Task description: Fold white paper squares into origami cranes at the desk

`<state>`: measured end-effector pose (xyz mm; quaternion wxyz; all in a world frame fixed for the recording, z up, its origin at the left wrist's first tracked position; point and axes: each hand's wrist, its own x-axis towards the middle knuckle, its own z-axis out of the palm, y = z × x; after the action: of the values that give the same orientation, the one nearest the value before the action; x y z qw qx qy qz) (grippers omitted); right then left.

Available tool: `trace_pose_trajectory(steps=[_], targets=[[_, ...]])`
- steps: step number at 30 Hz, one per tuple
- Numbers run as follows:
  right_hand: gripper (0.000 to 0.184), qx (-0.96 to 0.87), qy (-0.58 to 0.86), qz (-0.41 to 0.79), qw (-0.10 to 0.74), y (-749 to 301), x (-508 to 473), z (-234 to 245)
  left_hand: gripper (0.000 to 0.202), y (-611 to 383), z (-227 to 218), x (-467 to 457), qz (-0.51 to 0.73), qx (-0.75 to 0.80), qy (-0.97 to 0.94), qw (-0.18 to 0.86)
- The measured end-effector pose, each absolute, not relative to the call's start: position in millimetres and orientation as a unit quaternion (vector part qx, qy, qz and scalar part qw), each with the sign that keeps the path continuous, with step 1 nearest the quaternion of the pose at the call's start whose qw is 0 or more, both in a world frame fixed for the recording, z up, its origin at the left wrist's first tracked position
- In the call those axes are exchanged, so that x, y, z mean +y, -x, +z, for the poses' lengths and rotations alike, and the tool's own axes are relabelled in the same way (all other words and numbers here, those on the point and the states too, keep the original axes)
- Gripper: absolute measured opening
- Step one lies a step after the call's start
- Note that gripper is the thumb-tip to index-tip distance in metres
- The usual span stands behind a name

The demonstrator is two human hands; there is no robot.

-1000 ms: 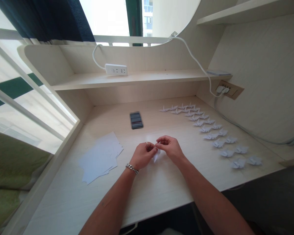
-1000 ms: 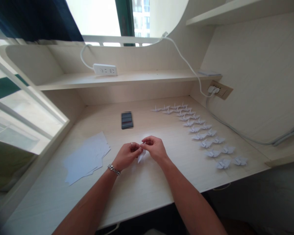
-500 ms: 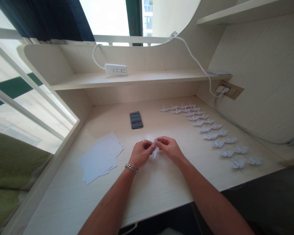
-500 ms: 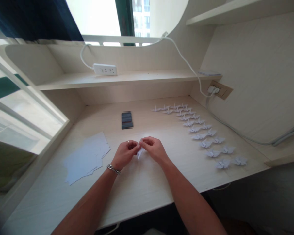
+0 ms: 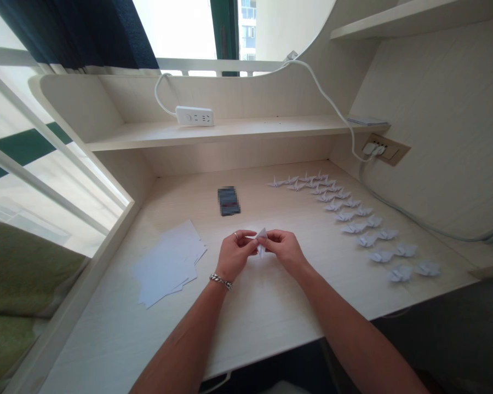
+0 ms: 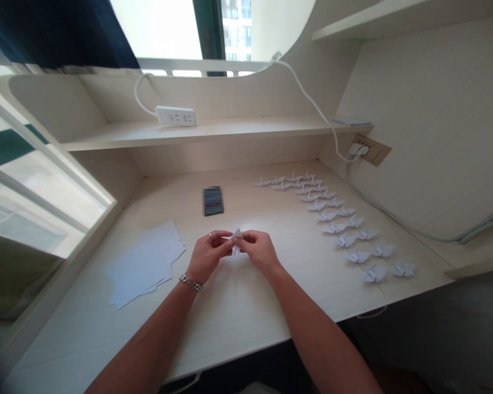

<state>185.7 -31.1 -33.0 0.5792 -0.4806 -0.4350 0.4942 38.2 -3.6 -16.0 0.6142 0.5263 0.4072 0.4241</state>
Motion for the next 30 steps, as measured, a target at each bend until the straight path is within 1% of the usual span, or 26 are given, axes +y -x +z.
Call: trace_pose_trajectory(steps=[3,9,19,25,30], targets=[[0.033,-0.438,0.487,0.482,0.581,-183.9,-31.3,-31.7,0.041,-38.9,-14.8,-4.5,0.429,0.415,-0.519,0.612],[0.028,-0.422,0.506,0.446,0.606,-182.0,-30.5,-32.4,0.044,-40.4,-15.4,-6.5,0.427,0.397,-0.487,0.650],[0.028,-0.403,0.495,0.467,0.612,-178.8,-29.7,-31.8,0.039,-42.8,-21.3,-5.7,0.448,0.411,-0.504,0.613],[0.029,-0.392,0.491,0.437,0.644,-180.1,-28.3,-33.5,0.046,-45.1,-17.1,-10.7,0.422,0.398,-0.457,0.674],[0.030,-0.401,0.504,0.411,0.646,-179.0,-29.2,-32.2,0.047,-46.8,-18.8,-10.2,0.426,0.396,-0.458,0.673]])
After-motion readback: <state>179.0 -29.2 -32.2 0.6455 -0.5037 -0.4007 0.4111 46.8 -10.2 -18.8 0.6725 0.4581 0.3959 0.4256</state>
